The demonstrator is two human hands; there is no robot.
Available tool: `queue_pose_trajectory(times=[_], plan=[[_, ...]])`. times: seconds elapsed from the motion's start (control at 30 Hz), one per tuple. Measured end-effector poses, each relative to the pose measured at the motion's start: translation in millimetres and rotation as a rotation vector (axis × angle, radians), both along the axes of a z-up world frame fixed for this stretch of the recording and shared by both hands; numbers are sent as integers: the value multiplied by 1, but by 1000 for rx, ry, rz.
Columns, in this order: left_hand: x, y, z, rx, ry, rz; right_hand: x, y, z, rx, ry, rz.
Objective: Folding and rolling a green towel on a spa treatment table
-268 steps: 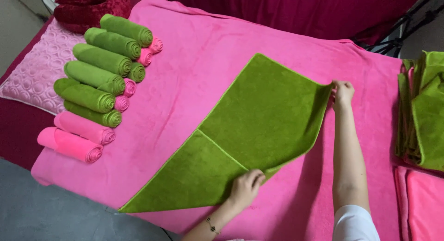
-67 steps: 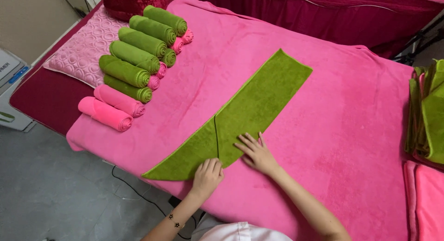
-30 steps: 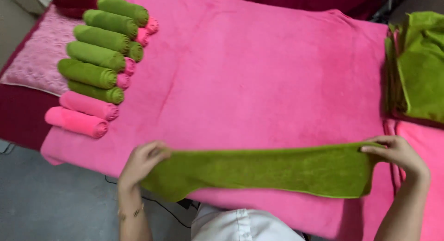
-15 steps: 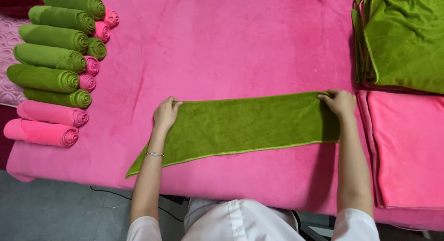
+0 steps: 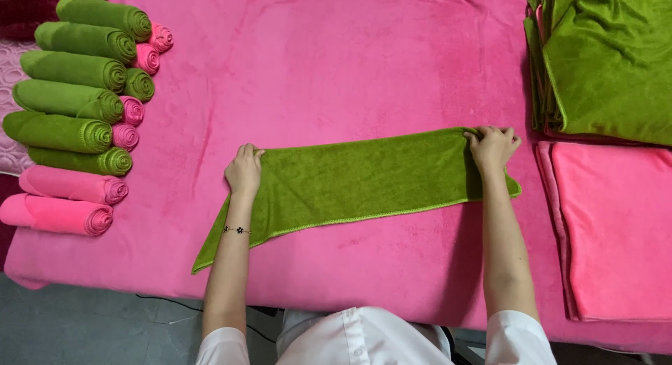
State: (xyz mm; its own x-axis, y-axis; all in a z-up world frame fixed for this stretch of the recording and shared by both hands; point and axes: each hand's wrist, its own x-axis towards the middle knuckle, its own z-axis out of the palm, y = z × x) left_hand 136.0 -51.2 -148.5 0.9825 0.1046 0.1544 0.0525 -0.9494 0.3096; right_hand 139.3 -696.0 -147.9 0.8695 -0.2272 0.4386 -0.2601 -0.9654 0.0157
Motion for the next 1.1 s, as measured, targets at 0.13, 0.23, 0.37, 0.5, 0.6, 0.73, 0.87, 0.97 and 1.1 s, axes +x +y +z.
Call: queue_pose_trajectory(times=[0.13, 0.23, 0.37, 0.5, 0.6, 0.73, 0.87, 0.97, 1.1], plan=[[-9, 2, 14, -116, 32, 63, 1, 25, 2, 21, -130, -80], [-46, 17, 29, -241, 90, 119, -35, 107, 55, 141, -100, 4], [-127, 37, 37, -120, 280, 203, -87, 175, 39, 295, -21, 219], [-173, 74, 29, -150, 313, 308, -98, 145, 8, 302, 47, 110], [-178, 105, 24, -165, 256, 333, -110, 92, 7, 333, 126, 36], [-175, 132, 7, -48, 112, 247, -142, 38, 46, 401, 368, -170], [-171, 120, 18, -57, 134, 228, -165, -15, 27, 360, 323, -278], [-153, 66, 35, 8, -145, 224, -155, 25, 25, 4, -123, -112], [-115, -57, 60, -111, -189, -22, -102, 177, 61, 142, 154, 302]])
